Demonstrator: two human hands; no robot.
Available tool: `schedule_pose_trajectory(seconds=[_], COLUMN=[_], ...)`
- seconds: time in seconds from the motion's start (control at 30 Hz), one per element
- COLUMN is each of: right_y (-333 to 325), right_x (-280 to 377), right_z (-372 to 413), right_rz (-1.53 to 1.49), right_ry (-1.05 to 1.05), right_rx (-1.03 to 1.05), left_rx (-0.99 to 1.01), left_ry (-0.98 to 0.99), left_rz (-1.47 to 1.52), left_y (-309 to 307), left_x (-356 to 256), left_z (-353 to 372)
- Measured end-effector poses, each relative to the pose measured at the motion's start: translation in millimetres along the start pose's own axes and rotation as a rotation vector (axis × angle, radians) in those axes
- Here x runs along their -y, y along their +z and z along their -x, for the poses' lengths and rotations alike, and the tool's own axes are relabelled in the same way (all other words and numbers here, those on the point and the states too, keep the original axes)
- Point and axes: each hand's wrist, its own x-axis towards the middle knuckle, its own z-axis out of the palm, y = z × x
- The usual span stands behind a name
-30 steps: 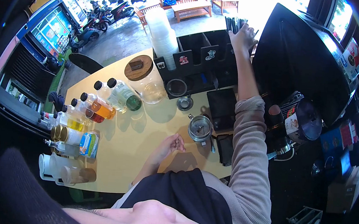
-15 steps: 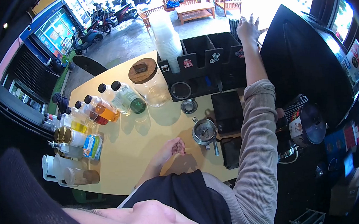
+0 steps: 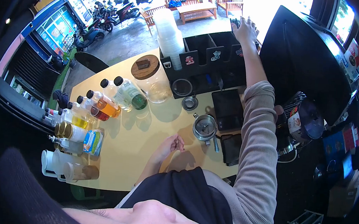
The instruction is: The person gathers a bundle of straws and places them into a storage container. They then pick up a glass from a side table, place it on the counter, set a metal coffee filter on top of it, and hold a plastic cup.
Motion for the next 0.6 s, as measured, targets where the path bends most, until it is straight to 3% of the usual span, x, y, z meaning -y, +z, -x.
schedule_pose_trajectory(seconds=[0.1, 0.2, 0.27, 0.37, 0.47, 0.6], right_y=[-15.6, -30.4, -62.2, -129.2, -167.6, -190.7], right_x=[11.6, 28.2, 52.6, 93.7, 117.8, 124.5], right_z=[1.9, -2.7, 6.5, 71.9, 173.1, 314.0], right_rz=[-0.053, -0.190, -0.333, -0.457, -0.671, -0.744], right_ry=[0.014, -0.111, -0.221, -0.338, -0.503, -0.791], right_rx=[-0.084, -0.361, -0.571, -0.635, -0.505, -0.036], left_rx=[-0.072, -0.085, -0.081, -0.236, -0.374, -0.544], left_ry=[0.035, 0.076, 0.113, 0.238, 0.402, 0.438], left_rz=[-0.082, -0.082, -0.106, -0.271, -0.515, -0.861], left_y=[6.7, 0.2, -7.6, 1.8, 8.8, 25.9], left_x=[-8.5, -1.4, 4.3, -1.0, 0.3, 0.2], left_z=[12.3, 17.1, 18.6, 33.4, 48.3, 80.9])
